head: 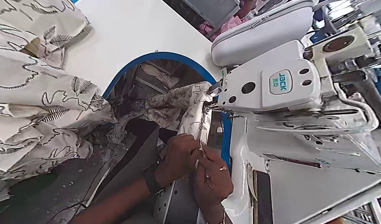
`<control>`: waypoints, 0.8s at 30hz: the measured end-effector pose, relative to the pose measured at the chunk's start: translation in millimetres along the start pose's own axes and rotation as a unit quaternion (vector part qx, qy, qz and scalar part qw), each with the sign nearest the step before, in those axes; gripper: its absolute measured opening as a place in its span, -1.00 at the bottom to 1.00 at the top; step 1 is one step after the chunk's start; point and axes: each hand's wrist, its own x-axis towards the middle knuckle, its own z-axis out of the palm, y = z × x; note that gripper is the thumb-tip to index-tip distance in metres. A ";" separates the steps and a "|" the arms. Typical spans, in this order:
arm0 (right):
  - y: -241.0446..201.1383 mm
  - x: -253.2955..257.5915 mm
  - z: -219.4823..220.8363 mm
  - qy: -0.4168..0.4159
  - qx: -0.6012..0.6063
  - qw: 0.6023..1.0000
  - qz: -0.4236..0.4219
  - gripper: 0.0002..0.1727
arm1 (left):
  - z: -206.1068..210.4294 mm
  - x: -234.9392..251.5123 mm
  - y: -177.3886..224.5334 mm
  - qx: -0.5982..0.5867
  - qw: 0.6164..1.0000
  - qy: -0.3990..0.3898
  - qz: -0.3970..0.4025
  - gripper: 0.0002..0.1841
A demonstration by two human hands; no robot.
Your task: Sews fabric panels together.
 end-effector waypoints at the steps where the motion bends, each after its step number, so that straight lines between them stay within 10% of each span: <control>1: 0.3 1.4 1.0 -0.006 -0.003 1.000 0.007 -0.77 | 2.2 4.4 -1.7 0.007 1.000 0.008 0.003 -0.78; 14: 2.2 13.7 16.1 -0.121 -0.023 0.990 0.065 -0.71 | -18.6 40.0 5.9 0.103 0.991 -0.062 0.061 -0.83; 17: -2.7 13.4 18.2 -0.146 -0.074 0.986 0.031 -0.60 | -48.6 74.3 10.7 -0.022 0.990 -0.101 -0.094 -0.63; 21: -3.3 17.8 18.3 -0.155 -0.114 0.981 0.001 -0.63 | -10.1 132.4 -78.3 -0.334 0.882 -0.101 -0.318 -0.30; 24: -4.4 13.9 21.7 -0.149 -0.118 0.982 0.000 -0.63 | 3.7 181.6 -83.4 -0.242 0.891 -0.164 -0.346 -0.29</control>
